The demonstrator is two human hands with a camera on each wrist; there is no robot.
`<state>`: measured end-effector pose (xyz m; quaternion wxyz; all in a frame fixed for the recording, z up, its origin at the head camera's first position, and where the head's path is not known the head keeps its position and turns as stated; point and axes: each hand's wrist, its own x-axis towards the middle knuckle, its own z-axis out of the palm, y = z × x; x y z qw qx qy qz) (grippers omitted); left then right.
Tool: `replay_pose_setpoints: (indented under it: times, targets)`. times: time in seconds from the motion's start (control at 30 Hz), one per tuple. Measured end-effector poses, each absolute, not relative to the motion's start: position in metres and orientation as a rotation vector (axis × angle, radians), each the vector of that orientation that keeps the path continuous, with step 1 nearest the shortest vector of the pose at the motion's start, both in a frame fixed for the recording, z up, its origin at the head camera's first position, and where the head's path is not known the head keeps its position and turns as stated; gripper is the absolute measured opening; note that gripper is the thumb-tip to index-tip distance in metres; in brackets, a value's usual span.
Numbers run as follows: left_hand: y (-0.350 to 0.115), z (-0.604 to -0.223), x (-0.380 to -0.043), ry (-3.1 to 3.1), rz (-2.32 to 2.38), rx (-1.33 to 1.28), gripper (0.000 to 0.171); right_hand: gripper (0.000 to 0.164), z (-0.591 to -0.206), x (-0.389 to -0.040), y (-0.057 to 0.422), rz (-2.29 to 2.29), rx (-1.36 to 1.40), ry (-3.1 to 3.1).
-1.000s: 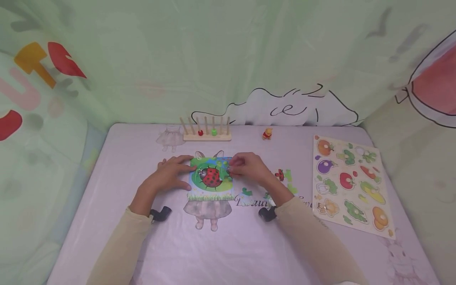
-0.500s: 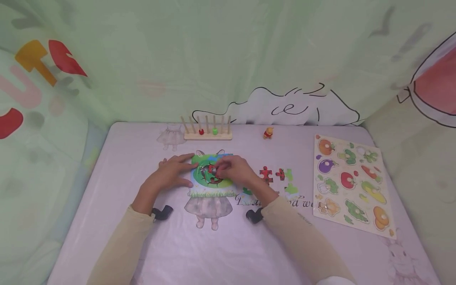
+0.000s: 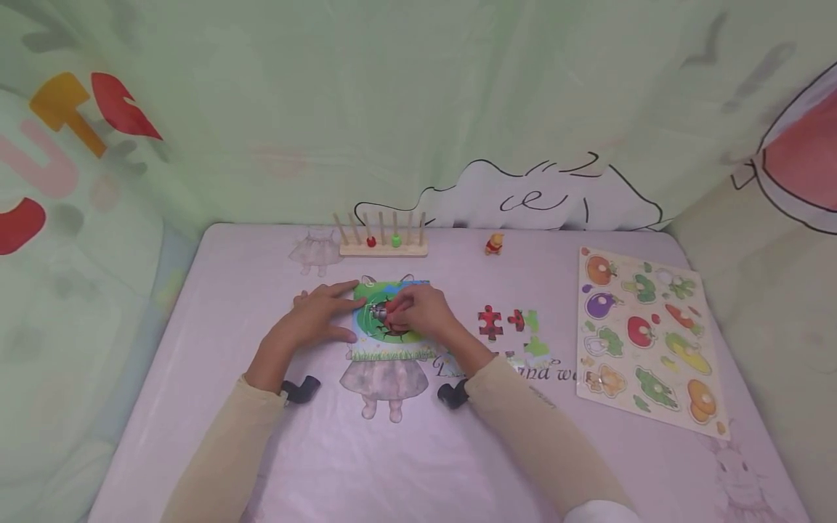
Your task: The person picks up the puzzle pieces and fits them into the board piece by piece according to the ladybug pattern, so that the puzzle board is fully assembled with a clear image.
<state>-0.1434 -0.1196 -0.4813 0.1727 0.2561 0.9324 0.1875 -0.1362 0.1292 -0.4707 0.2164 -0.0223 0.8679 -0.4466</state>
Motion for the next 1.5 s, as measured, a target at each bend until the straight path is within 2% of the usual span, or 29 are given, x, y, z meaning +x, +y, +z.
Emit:
replay_pose_setpoints:
  times: [0.8,1.5]
  targets:
    - [-0.115,-0.477,-0.140,2.630,0.540,0.683,0.076,0.010,-0.476,-0.135,0.112,-1.199,-0.053,2.503]
    - [-0.118,-0.479,-0.142,2.640,0.556,0.701,0.075,0.012,-0.468,-0.139,0.106,-1.006,-0.059,2.628]
